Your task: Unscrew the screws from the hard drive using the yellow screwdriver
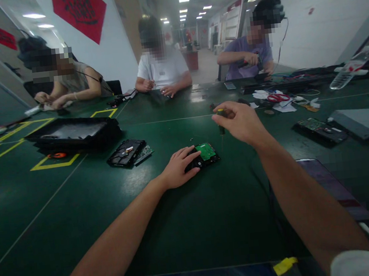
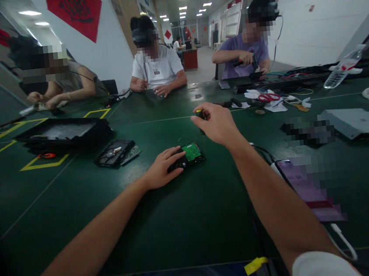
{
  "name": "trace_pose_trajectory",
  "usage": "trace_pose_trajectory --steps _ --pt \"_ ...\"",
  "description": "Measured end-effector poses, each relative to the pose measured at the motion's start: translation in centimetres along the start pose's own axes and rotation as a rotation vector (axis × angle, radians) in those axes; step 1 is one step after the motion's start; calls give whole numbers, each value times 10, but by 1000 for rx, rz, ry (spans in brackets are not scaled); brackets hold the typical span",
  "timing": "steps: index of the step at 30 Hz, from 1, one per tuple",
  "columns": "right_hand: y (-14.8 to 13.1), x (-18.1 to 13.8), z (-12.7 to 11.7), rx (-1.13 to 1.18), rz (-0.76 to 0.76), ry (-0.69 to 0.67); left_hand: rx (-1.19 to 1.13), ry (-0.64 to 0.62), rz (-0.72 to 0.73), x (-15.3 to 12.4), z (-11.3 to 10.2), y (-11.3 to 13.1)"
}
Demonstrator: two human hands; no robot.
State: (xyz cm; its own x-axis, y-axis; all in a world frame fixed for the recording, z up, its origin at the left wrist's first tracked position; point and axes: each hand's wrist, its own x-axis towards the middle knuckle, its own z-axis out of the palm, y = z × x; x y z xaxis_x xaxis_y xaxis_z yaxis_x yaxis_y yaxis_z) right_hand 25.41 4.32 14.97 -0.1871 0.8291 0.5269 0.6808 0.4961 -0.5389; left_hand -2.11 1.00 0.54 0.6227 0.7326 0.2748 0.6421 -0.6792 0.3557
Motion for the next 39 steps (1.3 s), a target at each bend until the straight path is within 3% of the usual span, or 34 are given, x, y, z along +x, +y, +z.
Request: trace_pose_trajectory --steps 5,10,16,25,33,39 --pt "6 3 7 59 51 9 -50 -21 40 -4 -10 -12" --pt "20 7 26 228 221 -55 53 9 -49 0 0 -4" --pt "50 12 63 126 349 -177 99 42 -129 4 7 2" --pt "79 21 108 -81 257 -386 63 50 -93 3 2 -1" --pt "78 46 152 -126 164 -505 16 35 -45 1 -5 -5" --pt "79 61 169 -192 111 -523 5 45 -45 0 -5 -3"
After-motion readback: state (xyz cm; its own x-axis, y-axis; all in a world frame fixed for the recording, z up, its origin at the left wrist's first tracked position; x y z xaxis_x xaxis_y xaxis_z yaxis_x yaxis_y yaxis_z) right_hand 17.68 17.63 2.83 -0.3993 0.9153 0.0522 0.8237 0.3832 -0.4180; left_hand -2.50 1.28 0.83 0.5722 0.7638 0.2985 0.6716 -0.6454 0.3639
